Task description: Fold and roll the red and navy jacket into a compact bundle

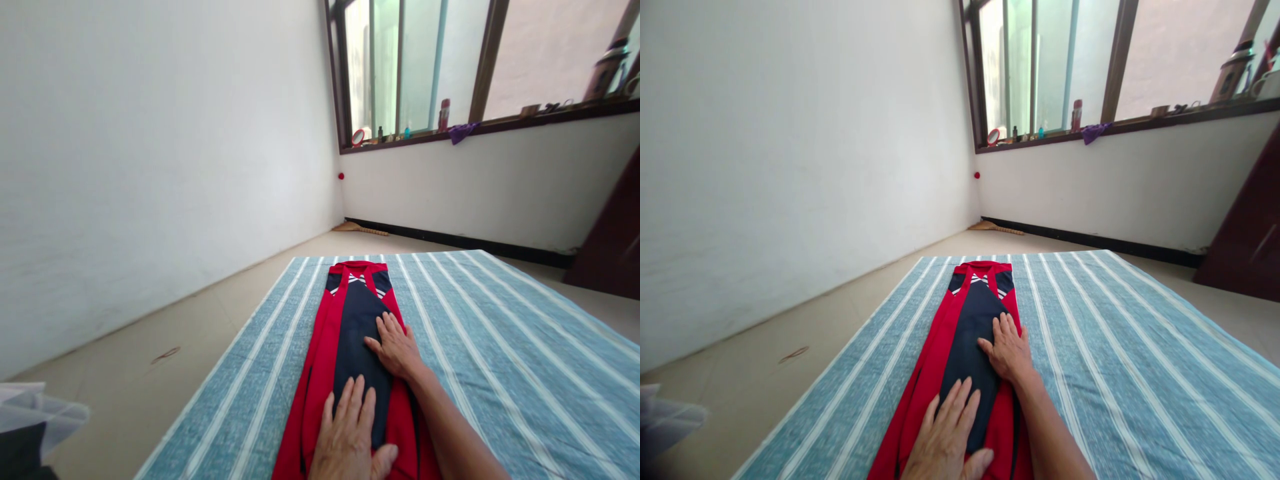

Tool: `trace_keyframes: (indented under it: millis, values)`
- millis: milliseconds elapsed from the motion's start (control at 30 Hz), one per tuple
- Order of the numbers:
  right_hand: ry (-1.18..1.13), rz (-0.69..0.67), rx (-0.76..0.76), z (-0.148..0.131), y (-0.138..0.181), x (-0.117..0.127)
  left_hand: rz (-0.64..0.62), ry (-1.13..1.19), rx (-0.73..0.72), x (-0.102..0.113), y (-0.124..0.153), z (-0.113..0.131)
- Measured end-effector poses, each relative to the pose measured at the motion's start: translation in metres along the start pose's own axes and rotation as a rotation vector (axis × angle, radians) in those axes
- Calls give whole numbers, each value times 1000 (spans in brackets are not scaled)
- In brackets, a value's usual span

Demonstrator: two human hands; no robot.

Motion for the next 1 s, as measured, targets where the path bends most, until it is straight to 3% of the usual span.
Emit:
trace_keyframes:
  millis: [1000]
  values:
    - [-2, 8, 7, 1, -1, -1, 31, -5, 6, -2, 1, 0]
Point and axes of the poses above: each hand's wrist, its own y-axis away from the middle knuckle, its own x-axis out of the back of the hand, z = x × y, the point moved 5 cm from there along -y, towards the middle knuckle, and after that the axes turned 2 degrees about z, right-handed, at the moved point
